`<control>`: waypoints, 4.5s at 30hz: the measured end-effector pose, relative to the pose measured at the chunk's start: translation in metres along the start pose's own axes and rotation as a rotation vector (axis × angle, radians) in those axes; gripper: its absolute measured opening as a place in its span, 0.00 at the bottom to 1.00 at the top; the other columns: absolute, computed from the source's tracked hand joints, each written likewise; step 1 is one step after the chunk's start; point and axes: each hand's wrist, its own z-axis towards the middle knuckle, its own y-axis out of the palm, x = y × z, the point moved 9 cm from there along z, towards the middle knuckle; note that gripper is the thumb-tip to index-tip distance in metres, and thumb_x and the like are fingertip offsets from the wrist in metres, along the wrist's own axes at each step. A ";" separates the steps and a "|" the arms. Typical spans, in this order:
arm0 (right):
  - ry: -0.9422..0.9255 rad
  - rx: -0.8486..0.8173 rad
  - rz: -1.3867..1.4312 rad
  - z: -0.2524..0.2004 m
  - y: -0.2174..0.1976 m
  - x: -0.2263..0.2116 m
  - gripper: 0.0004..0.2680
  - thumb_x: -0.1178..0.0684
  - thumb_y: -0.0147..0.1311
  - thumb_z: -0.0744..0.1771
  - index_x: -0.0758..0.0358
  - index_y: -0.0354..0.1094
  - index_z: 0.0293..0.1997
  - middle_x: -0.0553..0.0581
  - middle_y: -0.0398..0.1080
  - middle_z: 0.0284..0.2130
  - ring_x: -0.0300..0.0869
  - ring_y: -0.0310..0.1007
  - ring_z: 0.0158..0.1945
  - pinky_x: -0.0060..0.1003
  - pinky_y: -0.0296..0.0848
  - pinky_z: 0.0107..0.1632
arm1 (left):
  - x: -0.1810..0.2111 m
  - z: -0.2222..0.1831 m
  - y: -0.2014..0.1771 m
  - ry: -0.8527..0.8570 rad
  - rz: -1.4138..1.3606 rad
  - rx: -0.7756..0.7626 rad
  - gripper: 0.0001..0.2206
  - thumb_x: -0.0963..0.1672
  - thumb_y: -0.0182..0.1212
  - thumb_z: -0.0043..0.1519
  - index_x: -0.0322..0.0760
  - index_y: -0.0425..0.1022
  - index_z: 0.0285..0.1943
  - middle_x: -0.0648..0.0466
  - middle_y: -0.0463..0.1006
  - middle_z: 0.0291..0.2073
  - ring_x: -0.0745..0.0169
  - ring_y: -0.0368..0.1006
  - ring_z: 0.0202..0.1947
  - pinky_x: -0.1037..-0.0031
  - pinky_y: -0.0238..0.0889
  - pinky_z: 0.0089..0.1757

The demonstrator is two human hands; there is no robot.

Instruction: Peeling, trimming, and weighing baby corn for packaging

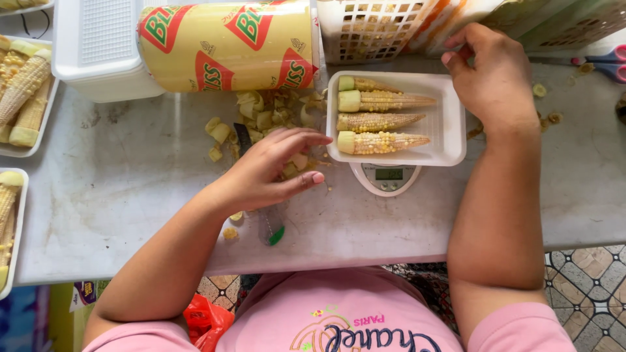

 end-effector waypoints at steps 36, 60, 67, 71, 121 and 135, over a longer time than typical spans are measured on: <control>-0.221 0.902 0.429 -0.014 -0.146 -0.071 0.08 0.73 0.44 0.71 0.65 0.62 0.49 0.61 0.66 0.41 0.42 0.62 0.33 0.34 0.65 0.34 | 0.013 -0.046 -0.086 0.057 0.289 0.914 0.12 0.41 0.60 0.62 0.43 0.77 0.54 0.48 0.66 0.65 0.39 0.58 0.69 0.54 0.61 0.63; 0.070 0.018 0.398 0.138 -0.039 -0.138 0.06 0.55 0.60 0.70 0.58 0.66 0.48 0.53 0.71 0.40 0.41 0.70 0.40 0.34 0.74 0.40 | 0.004 -0.047 -0.093 0.072 0.161 0.957 0.06 0.42 0.61 0.63 0.47 0.77 0.47 0.52 0.72 0.54 0.48 0.65 0.57 0.57 0.61 0.59; 0.023 0.280 1.186 0.097 -0.092 -0.117 0.06 0.55 0.58 0.70 0.53 0.63 0.47 0.49 0.66 0.32 0.41 0.76 0.33 0.35 0.72 0.35 | 0.011 -0.046 -0.096 0.124 0.057 0.947 0.06 0.40 0.61 0.63 0.43 0.77 0.47 0.52 0.75 0.48 0.53 0.71 0.50 0.62 0.60 0.54; -0.059 0.118 1.329 0.047 -0.086 -0.164 0.04 0.58 0.55 0.70 0.54 0.68 0.47 0.57 0.71 0.29 0.46 0.78 0.34 0.35 0.74 0.34 | -0.026 -0.034 -0.083 -0.032 -0.430 0.845 0.05 0.44 0.56 0.68 0.41 0.76 0.47 0.60 0.76 0.38 0.73 0.69 0.34 0.81 0.62 0.35; 0.054 -0.135 -0.183 0.227 0.006 -0.090 0.15 0.34 0.47 0.77 0.52 0.73 0.52 0.67 0.71 0.47 0.66 0.61 0.58 0.69 0.46 0.61 | -0.031 -0.022 -0.055 -0.105 -0.802 0.593 0.05 0.42 0.57 0.69 0.38 0.76 0.48 0.64 0.72 0.32 0.79 0.54 0.22 0.83 0.47 0.25; -0.138 0.132 0.619 0.151 -0.052 -0.088 0.06 0.51 0.64 0.75 0.52 0.71 0.45 0.43 0.71 0.41 0.32 0.71 0.44 0.29 0.73 0.51 | -0.046 -0.032 -0.086 -0.102 -0.615 0.815 0.05 0.45 0.61 0.66 0.44 0.78 0.48 0.60 0.76 0.32 0.75 0.67 0.29 0.83 0.62 0.31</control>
